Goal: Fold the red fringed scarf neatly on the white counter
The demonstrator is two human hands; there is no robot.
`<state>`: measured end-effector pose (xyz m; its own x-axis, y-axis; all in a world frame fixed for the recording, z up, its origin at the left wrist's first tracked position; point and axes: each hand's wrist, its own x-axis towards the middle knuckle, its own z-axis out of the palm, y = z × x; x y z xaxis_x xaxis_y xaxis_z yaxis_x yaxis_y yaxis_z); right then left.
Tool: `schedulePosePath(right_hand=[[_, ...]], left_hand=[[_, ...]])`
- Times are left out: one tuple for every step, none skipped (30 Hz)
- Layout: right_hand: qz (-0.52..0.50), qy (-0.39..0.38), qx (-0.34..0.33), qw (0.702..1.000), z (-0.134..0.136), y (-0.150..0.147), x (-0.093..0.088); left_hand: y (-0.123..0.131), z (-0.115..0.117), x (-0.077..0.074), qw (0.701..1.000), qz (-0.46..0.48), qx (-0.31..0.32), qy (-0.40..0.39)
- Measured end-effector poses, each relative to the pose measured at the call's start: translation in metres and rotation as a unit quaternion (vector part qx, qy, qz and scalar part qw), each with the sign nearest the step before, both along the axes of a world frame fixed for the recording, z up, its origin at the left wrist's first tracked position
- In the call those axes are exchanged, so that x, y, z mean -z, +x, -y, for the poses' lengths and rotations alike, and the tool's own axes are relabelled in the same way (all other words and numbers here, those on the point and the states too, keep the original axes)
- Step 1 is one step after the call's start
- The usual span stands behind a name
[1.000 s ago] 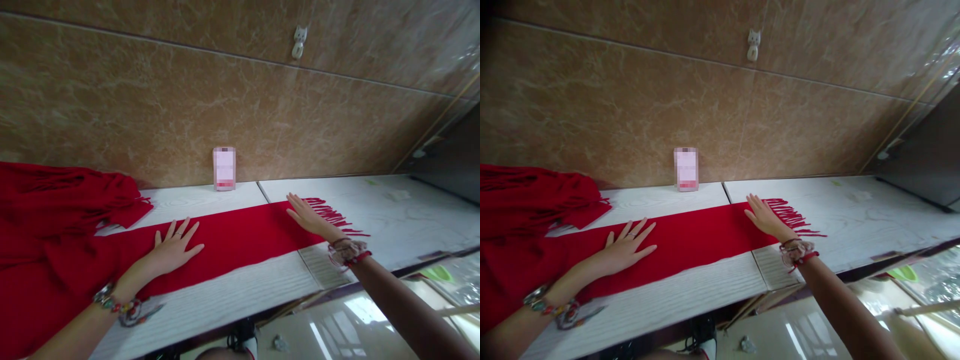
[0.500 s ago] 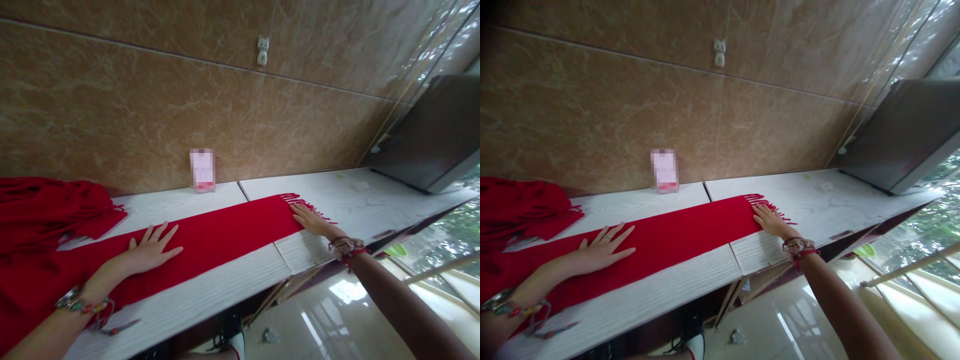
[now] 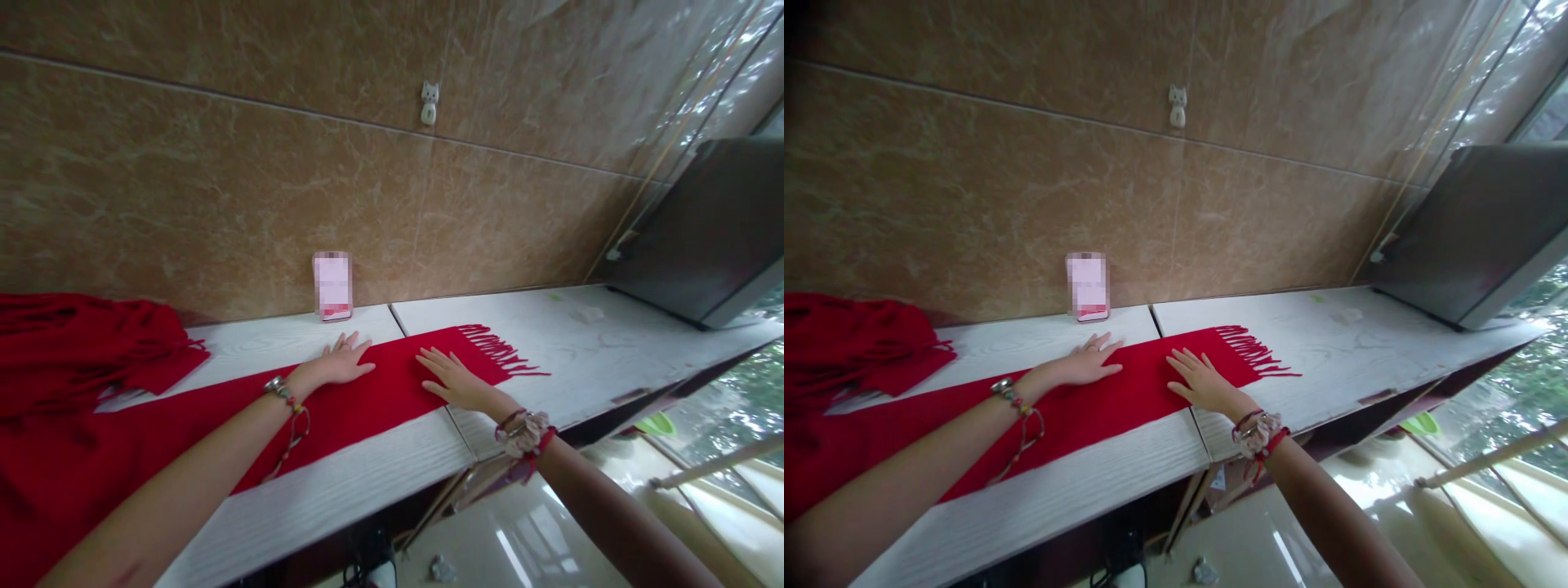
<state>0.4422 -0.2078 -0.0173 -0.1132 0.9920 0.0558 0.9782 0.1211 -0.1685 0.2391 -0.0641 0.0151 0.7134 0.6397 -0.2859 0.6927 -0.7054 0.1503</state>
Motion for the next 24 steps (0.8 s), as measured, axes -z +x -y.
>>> schedulePosePath(right_hand=[[0.001,-0.005,0.002,1.000,-0.001,-0.001,0.001],[0.001,-0.008,0.003,1.000,-0.001,0.000,0.002],[0.001,-0.009,0.005,1.000,-0.001,0.002,0.004],[0.000,-0.006,0.006,1.000,0.001,0.006,0.005],[-0.001,-0.002,0.008,1.000,0.004,0.009,0.007],[-0.001,0.006,0.010,1.000,0.007,0.013,0.008],[0.000,0.015,0.010,1.000,0.011,0.016,0.008],[0.001,0.026,0.007,1.000,0.015,0.018,0.008],[0.004,0.038,-0.001,0.999,0.019,0.018,0.006],[0.006,0.050,-0.012,0.999,0.024,0.017,0.004],[0.009,0.061,-0.025,0.998,0.027,0.015,0.001],[0.012,0.070,-0.040,0.997,0.030,0.010,-0.002],[0.016,0.076,-0.055,0.995,0.032,0.005,-0.006],[0.022,0.080,-0.070,0.994,0.033,-0.001,-0.009],[0.031,0.079,-0.086,0.993,0.033,-0.007,-0.013],[0.043,0.073,-0.101,0.991,0.032,-0.012,-0.016],[0.057,0.066,-0.116,0.989,0.030,-0.017,-0.018],[0.071,0.058,-0.128,0.988,0.029,-0.021,-0.019],[0.084,0.054,-0.135,0.986,0.027,-0.024,-0.020],[0.096,0.054,-0.139,0.984,0.025,-0.026,-0.020],[0.109,0.058,-0.138,0.983,0.024,-0.027,-0.019],[0.122,0.066,-0.134,0.981,0.023,-0.028,-0.017],[0.134,0.074,-0.129,0.980,0.022,-0.029,-0.016],[0.146,0.082,-0.124,0.978,0.021,-0.030,-0.014]], left_hand=[[0.011,-0.002,0.002,1.000,0.007,0.019,0.002],[0.022,-0.005,0.003,0.999,0.009,0.041,0.000],[0.030,-0.008,0.005,0.998,0.010,0.058,-0.004],[0.038,-0.011,0.006,0.997,0.011,0.072,-0.009],[0.044,-0.013,0.006,0.997,0.011,0.081,-0.013],[0.049,-0.016,0.005,0.996,0.012,0.086,-0.017],[0.054,-0.018,0.004,0.996,0.013,0.089,-0.019],[0.057,-0.019,0.003,0.995,0.015,0.091,-0.021],[0.060,-0.021,0.001,0.995,0.018,0.092,-0.023],[0.063,-0.022,-0.001,0.995,0.022,0.092,-0.023],[0.065,-0.023,-0.003,0.995,0.029,0.090,-0.022],[0.068,-0.025,-0.004,0.995,0.037,0.087,-0.021],[0.070,-0.025,-0.005,0.995,0.046,0.084,-0.021],[0.073,-0.026,-0.006,0.995,0.054,0.079,-0.022],[0.075,-0.027,-0.005,0.995,0.061,0.074,-0.025],[0.078,-0.027,-0.005,0.995,0.067,0.069,-0.028],[0.081,-0.027,-0.004,0.995,0.070,0.061,-0.032],[0.084,-0.027,-0.003,0.995,0.073,0.054,-0.036],[0.086,-0.027,-0.001,0.995,0.076,0.046,-0.039],[0.089,-0.027,0.000,0.995,0.079,0.038,-0.041],[0.091,-0.027,0.001,0.995,0.083,0.032,-0.044],[0.092,-0.027,0.002,0.995,0.089,0.026,-0.048],[0.093,-0.027,0.002,0.994,0.095,0.021,-0.052],[0.094,-0.028,0.002,0.993,0.100,0.015,-0.057]])
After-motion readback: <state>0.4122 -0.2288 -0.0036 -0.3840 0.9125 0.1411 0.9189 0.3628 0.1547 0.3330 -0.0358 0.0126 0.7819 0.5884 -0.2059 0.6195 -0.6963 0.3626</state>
